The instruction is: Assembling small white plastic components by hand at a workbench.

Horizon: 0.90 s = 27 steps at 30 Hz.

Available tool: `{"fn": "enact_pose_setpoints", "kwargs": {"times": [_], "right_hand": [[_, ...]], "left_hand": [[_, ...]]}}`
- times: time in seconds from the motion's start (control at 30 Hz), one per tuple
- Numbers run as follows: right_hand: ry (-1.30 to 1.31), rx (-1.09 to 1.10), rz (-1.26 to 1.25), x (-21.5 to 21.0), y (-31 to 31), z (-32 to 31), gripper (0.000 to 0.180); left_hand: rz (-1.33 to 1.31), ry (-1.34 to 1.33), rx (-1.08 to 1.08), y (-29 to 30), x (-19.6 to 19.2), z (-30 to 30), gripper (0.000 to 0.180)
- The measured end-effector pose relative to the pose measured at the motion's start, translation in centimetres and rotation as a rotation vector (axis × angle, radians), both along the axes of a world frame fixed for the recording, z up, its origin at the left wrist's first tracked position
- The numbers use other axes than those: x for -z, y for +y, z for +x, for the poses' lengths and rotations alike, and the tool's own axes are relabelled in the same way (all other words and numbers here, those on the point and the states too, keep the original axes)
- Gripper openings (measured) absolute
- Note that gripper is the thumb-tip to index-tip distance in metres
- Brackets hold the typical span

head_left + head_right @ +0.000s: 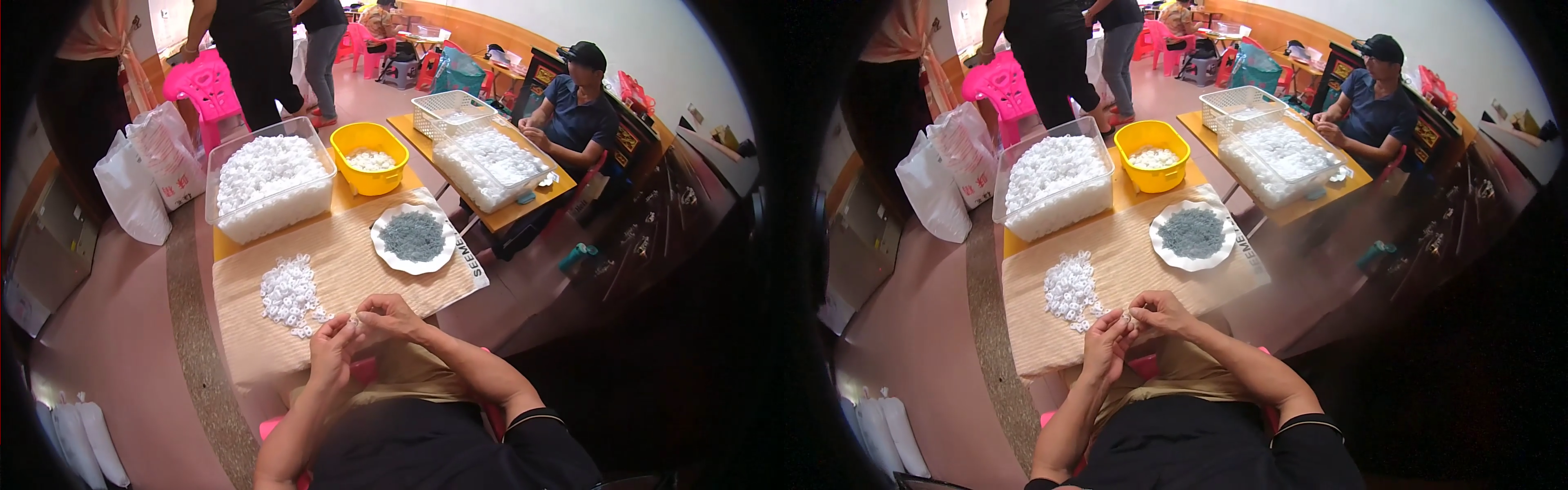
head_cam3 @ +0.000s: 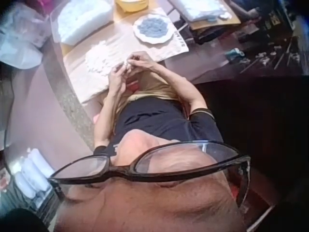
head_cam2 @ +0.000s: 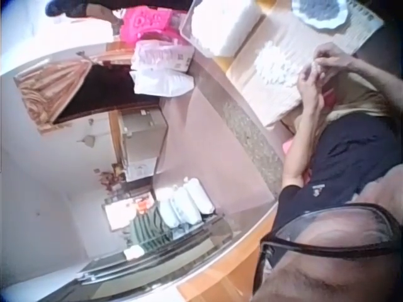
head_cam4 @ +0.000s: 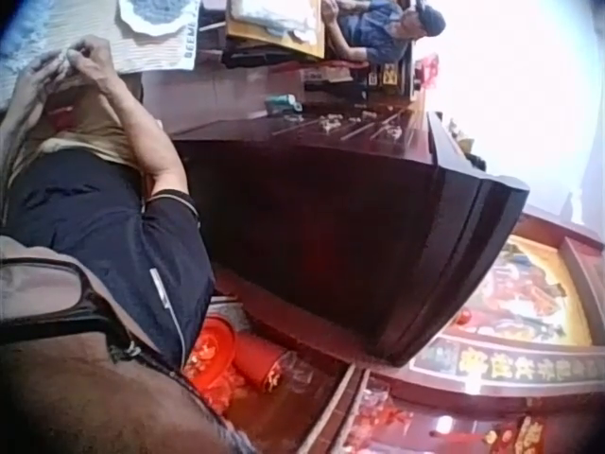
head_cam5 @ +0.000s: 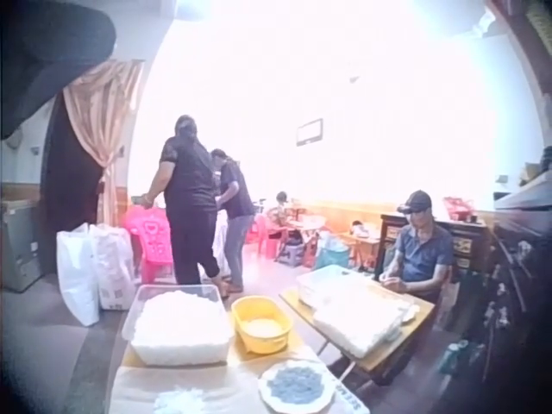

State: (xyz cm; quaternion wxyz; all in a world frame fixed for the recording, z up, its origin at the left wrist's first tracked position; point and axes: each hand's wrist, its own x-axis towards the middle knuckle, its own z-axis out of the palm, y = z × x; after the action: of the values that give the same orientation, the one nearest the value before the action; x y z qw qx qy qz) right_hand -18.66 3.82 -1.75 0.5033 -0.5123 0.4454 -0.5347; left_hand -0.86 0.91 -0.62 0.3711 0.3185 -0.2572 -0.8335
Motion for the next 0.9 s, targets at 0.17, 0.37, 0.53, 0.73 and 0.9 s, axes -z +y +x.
{"fn": "enact_pose_setpoints", "kwargs": {"times": [0.17,0.37,0.53,0.73,0.9], "right_hand": [[-0.004,-0.003,0.042,0.0,0.0,-0.1,0.017],[0.045,0.001,0.083,-0.3,-0.1,-0.2,0.023],[0.120,0.040,-0.036,-0.6,-0.1,0.0,0.014],[0.117,0.034,-0.014,-1.2,0.0,0.0,0.015],[0.059,0.037,0.065,-1.6,0.1,0.0,0.015]], "left_hand": [[-0.012,-0.008,0.005,0.0,-0.2,0.0,0.023],[-0.008,-0.015,0.004,-0.3,-0.1,0.3,0.024],[-0.008,-0.007,0.001,-0.5,0.5,0.3,0.018],[-0.028,-0.007,0.009,-0.5,0.5,0.3,0.019],[-0.011,-0.014,0.009,-0.6,0.4,0.3,0.019]]}}
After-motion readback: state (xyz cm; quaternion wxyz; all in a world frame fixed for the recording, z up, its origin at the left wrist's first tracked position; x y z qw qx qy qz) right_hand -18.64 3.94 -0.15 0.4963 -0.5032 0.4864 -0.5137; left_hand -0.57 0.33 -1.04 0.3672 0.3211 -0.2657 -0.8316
